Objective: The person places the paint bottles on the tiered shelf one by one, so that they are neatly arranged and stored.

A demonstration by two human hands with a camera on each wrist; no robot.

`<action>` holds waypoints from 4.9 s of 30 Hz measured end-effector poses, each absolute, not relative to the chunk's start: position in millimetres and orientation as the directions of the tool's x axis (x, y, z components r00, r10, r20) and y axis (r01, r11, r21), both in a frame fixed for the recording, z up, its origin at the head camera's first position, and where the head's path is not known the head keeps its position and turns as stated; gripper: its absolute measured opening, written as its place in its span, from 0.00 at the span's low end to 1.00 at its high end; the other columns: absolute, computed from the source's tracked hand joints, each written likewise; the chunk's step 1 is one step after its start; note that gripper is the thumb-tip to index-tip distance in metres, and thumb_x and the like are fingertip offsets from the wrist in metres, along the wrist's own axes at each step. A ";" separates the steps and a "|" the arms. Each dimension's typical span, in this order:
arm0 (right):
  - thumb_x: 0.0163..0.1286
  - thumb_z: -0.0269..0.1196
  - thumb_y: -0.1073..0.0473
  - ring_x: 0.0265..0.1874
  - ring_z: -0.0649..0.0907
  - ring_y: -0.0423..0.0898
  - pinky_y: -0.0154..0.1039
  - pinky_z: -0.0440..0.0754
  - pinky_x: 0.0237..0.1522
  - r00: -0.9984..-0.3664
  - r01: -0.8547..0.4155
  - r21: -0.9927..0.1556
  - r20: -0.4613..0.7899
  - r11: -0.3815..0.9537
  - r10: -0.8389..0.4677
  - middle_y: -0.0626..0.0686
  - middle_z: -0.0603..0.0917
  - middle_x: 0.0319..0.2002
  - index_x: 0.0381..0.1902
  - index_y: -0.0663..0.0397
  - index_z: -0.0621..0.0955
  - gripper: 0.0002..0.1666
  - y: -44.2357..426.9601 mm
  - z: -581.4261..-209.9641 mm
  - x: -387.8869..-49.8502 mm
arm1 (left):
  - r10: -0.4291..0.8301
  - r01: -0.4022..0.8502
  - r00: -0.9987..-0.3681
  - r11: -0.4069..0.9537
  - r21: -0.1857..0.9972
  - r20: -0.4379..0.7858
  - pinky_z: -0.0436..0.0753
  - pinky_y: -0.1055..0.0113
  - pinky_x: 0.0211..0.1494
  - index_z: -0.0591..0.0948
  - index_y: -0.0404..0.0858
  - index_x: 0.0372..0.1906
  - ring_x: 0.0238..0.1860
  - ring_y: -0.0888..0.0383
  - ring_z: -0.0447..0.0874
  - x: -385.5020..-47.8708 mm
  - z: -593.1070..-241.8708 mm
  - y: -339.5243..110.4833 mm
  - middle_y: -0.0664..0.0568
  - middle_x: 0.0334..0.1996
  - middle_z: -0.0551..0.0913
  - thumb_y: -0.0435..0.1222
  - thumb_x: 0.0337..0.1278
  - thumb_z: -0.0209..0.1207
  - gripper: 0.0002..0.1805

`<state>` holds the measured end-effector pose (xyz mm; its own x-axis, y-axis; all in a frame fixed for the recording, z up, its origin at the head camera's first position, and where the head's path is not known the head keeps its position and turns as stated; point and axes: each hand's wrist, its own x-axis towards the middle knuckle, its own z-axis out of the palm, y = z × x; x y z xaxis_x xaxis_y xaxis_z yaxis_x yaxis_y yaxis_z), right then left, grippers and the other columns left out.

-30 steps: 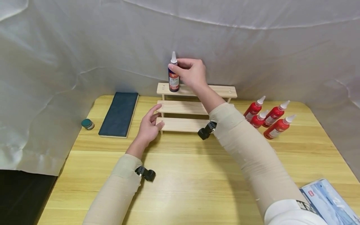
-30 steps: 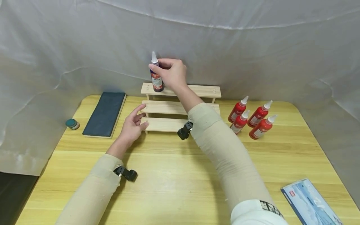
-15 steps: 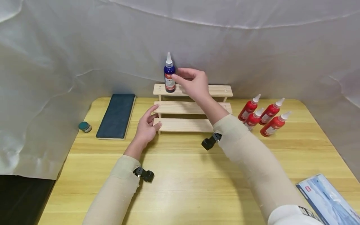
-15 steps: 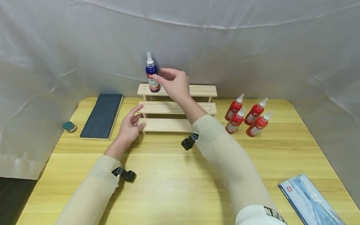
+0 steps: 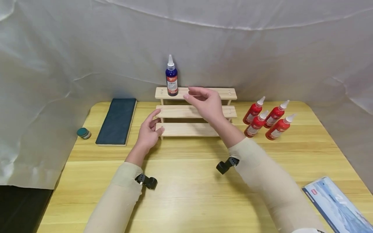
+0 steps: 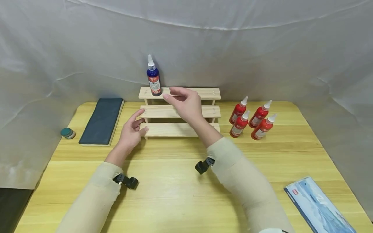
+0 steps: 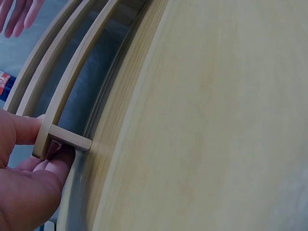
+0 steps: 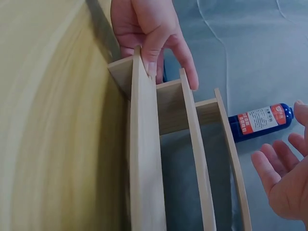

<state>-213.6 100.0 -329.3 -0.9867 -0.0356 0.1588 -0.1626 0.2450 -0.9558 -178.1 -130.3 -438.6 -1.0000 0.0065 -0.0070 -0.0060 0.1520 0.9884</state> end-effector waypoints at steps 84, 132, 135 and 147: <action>0.53 0.79 0.61 0.42 0.83 0.45 0.25 0.81 0.40 -0.838 -0.060 -0.998 0.065 0.028 0.541 0.51 0.86 0.43 0.50 0.57 0.88 0.24 292.8 -399.6 -141.3 | 0.020 -0.015 -1.000 0.127 0.992 -0.017 0.58 0.61 0.73 0.68 0.55 0.74 0.70 0.55 0.65 -174.6 -436.8 -130.4 0.45 0.70 0.66 0.19 0.63 0.58 0.40; 0.55 0.77 0.65 0.34 0.85 0.43 0.31 0.84 0.35 -0.880 -0.201 -0.980 0.181 0.002 0.440 0.52 0.87 0.35 0.45 0.63 0.88 0.19 273.8 -356.0 -141.5 | 0.018 -0.019 -1.000 0.141 0.990 -0.022 0.57 0.61 0.73 0.68 0.56 0.74 0.70 0.55 0.65 -176.0 -434.5 -129.9 0.45 0.70 0.67 0.20 0.63 0.59 0.40; 0.56 0.77 0.62 0.31 0.85 0.41 0.29 0.83 0.31 -0.886 -0.179 -0.981 0.191 0.067 0.422 0.50 0.87 0.36 0.47 0.59 0.89 0.19 271.0 -348.4 -143.6 | 0.017 -0.023 -1.000 0.146 0.989 -0.026 0.58 0.61 0.73 0.68 0.56 0.74 0.70 0.55 0.65 -176.5 -434.6 -129.8 0.44 0.70 0.68 0.20 0.63 0.59 0.40; 0.56 0.77 0.48 0.25 0.76 0.42 0.31 0.63 0.08 -0.911 -0.072 -0.975 0.150 0.210 0.384 0.48 0.87 0.40 0.51 0.45 0.89 0.24 261.2 -319.6 -159.6 | 0.015 -0.023 -1.000 0.146 0.989 -0.025 0.62 0.60 0.71 0.68 0.57 0.74 0.70 0.55 0.65 -176.0 -434.7 -130.0 0.43 0.70 0.68 0.20 0.63 0.58 0.40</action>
